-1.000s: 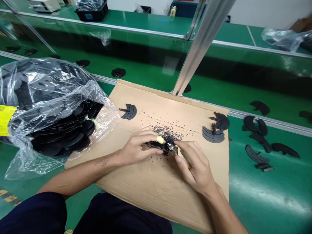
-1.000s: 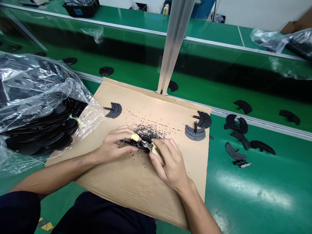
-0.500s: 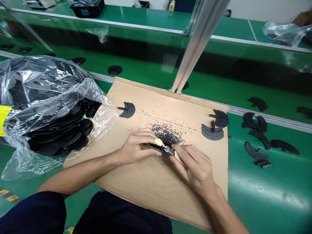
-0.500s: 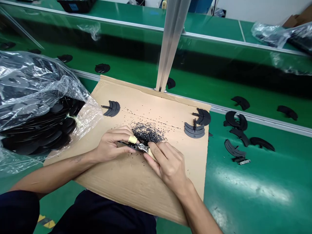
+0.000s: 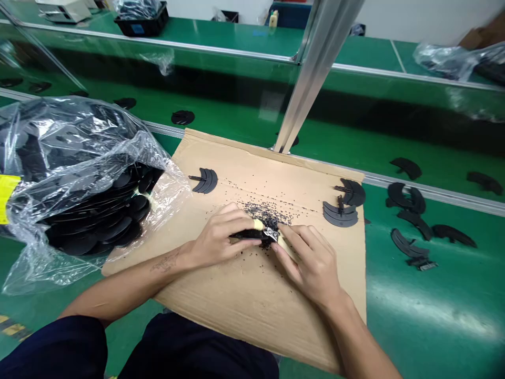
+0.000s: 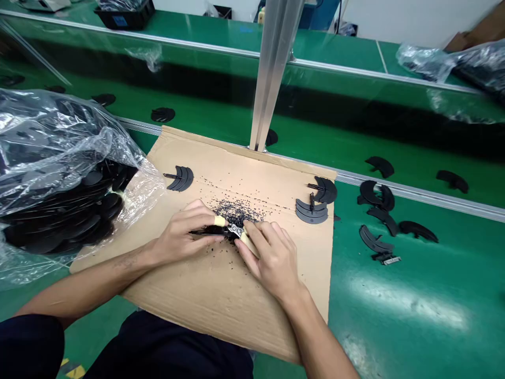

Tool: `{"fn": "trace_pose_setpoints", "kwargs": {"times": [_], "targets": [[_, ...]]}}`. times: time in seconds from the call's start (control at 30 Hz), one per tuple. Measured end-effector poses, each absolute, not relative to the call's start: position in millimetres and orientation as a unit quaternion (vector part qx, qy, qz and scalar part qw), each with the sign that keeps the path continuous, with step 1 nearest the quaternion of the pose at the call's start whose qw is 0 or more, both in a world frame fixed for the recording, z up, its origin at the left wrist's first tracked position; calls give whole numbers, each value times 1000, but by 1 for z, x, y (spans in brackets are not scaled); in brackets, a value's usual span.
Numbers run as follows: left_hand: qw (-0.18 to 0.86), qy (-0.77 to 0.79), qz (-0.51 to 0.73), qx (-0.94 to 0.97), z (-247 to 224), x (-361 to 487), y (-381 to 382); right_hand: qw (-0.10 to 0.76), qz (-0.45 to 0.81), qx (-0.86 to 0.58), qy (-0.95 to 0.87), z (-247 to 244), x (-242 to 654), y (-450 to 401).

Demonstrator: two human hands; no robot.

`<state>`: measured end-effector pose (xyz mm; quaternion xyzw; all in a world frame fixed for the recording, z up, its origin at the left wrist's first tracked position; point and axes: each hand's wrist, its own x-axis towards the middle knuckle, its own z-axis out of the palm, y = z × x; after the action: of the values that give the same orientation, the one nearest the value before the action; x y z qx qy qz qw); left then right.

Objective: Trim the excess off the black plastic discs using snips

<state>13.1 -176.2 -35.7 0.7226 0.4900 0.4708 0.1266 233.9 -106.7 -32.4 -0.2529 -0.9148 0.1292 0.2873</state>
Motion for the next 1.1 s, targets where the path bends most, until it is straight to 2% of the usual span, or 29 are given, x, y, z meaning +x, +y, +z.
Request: {"fn": "trace_pose_setpoints", "kwargs": {"times": [0.27, 0.4, 0.57, 0.67, 0.77, 0.87, 0.97, 1.1], "targets": [[202, 482, 509, 684, -38, 14, -180, 340, 314, -284, -839, -31, 231, -110], [215, 451, 513, 698, -41, 19, -181, 358, 315, -231, -848, -29, 229, -113], [123, 470, 426, 763, -44, 16, -181, 354, 249, -152, -889, -28, 229, -115], [121, 460, 397, 785, -47, 13, -181, 356, 326, -157, -862, -26, 230, -114], [174, 450, 429, 764, -48, 12, -181, 371, 397, -198, -816, -24, 233, -110], [218, 446, 475, 727, -44, 12, -180, 376, 331, -242, -831, -26, 236, -105], [233, 435, 508, 706, -39, 12, -180, 353, 239, -225, -876, -29, 237, -101], [258, 427, 523, 691, -37, 12, -181, 335, 205, -203, -897, -29, 236, -102]]}}
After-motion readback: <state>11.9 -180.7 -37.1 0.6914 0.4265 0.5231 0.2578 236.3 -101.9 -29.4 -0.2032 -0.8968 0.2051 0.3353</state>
